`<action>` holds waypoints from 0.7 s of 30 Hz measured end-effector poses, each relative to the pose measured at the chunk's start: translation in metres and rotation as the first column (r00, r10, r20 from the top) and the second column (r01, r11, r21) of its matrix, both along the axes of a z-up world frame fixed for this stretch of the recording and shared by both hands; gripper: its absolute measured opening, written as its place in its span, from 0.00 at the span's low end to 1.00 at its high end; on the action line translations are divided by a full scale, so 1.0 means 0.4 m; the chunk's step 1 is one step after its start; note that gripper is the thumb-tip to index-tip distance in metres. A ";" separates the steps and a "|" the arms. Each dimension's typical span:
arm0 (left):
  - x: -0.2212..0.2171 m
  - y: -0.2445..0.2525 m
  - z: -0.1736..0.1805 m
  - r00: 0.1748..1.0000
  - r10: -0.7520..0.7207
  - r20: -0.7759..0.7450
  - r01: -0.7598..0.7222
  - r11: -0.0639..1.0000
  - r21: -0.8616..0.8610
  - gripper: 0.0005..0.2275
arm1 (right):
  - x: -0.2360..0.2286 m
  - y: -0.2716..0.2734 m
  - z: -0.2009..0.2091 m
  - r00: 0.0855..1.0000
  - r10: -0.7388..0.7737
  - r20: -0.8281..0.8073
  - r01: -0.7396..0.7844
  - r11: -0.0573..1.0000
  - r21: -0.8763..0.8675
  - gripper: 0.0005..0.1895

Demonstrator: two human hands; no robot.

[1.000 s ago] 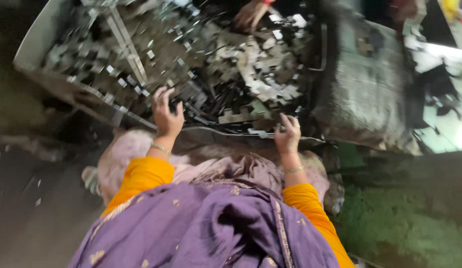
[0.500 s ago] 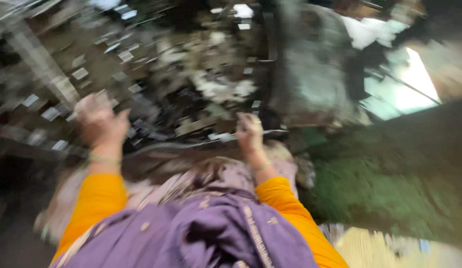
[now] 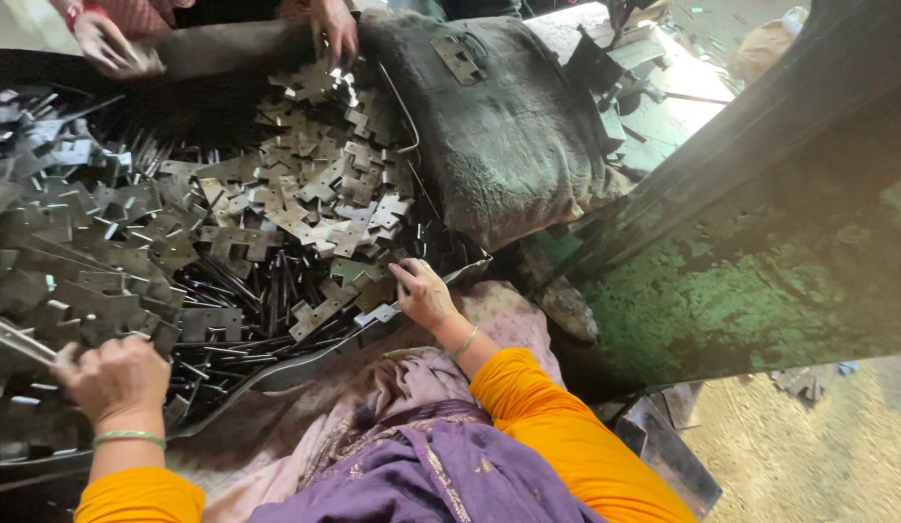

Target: The person sits on the floor and sorts small metal brackets from a large pile, picking them up by hand and placing them into a separate pile. The task involves repetitive picking and placing of identical metal pieces.

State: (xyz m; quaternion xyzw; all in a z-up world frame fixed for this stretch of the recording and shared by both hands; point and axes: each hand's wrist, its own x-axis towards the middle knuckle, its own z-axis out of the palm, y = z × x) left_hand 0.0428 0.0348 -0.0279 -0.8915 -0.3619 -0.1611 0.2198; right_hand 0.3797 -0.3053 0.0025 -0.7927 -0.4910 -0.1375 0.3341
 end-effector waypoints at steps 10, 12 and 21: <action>0.151 -0.169 0.217 0.930 -0.107 0.351 0.148 0.985 -0.089 0.07 | -0.003 -0.004 0.014 1.000 0.021 0.016 -0.021 1.000 0.012 0.20; 0.168 -0.196 0.211 0.810 -0.080 0.581 0.370 0.838 -0.401 0.07 | -0.010 -0.008 0.018 0.999 0.026 0.022 -0.027 0.999 0.032 0.20; 0.162 -0.256 0.073 0.348 0.811 0.470 0.937 -0.287 -0.198 0.15 | 0.020 -0.011 0.002 0.997 0.064 0.045 -0.066 0.997 0.036 0.21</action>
